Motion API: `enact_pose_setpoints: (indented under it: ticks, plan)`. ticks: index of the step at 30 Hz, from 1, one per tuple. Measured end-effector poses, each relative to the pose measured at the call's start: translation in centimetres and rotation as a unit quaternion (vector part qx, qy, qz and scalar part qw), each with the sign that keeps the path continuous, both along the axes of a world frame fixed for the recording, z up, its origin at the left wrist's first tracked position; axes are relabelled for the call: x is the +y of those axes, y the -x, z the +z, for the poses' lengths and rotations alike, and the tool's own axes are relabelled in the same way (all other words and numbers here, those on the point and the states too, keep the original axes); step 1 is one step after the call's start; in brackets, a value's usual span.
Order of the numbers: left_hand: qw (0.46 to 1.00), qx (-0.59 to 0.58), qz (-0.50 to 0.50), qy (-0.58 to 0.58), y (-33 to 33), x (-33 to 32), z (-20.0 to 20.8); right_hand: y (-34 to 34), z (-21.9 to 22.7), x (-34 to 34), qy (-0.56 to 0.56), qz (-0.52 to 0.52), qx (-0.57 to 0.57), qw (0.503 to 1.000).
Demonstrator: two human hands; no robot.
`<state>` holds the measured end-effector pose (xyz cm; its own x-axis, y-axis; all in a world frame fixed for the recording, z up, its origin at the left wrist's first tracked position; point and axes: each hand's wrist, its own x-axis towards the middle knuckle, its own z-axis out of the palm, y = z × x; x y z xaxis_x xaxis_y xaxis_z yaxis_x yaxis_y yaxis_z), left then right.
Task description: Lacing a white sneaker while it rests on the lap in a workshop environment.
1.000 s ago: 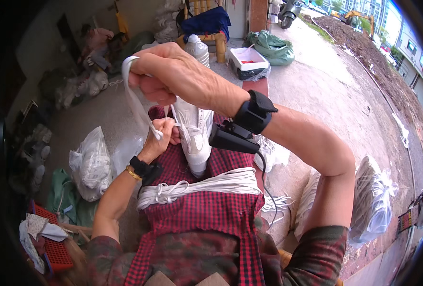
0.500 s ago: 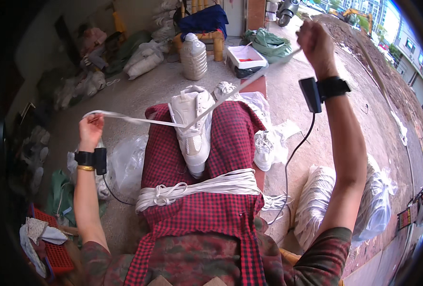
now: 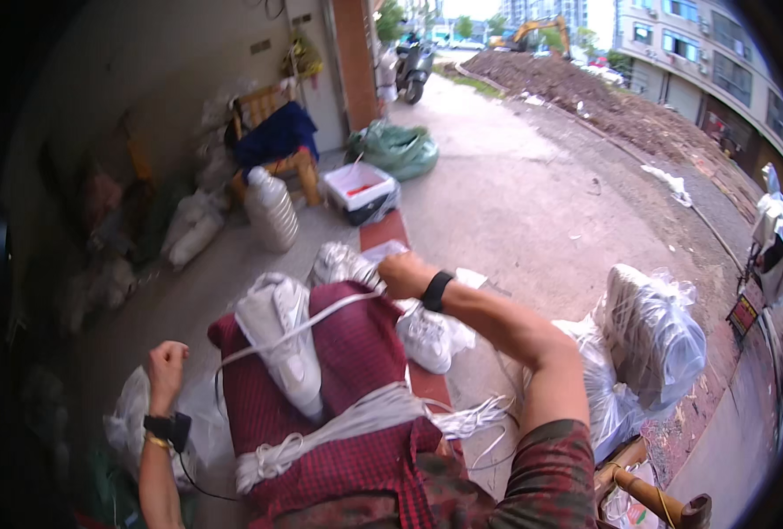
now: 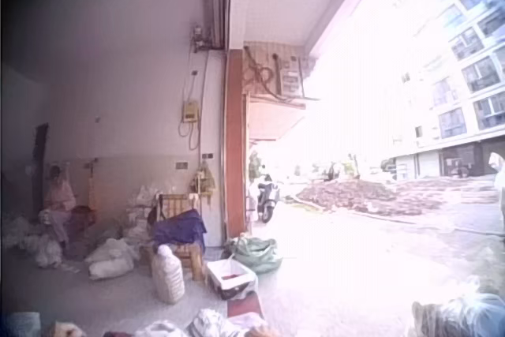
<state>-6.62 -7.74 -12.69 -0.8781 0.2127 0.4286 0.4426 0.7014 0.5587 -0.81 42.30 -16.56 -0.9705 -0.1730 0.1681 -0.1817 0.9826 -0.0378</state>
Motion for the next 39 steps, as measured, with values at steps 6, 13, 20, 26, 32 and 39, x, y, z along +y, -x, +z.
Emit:
enact_pose_setpoints:
  ticks: [6,13,20,26,32,39]
  plan:
    - [0.966,0.168,-0.124,0.150,-3.2,10.7,0.3,-0.8,4.2,-11.5,0.031,0.139,0.162,0.976]
    - [0.972,0.083,-0.202,0.091,-3.1,11.7,0.3,0.1,1.4,-13.5,0.153,0.237,0.092,0.955]
    - [0.983,0.003,-0.183,0.025,-3.3,9.6,-0.9,0.4,2.1,-12.5,0.204,0.284,0.104,0.931]
    - [0.962,0.058,-0.262,0.055,-5.2,10.0,1.0,-1.3,3.1,-11.1,0.213,0.262,0.063,0.939]
    - [0.899,0.272,-0.226,0.258,-3.1,7.7,-1.2,-0.5,2.6,-11.4,0.055,0.344,0.115,0.930]
    - [0.896,0.299,-0.178,0.275,-1.7,0.9,-1.1,-2.2,3.6,-9.5,-0.030,0.334,0.100,0.937]
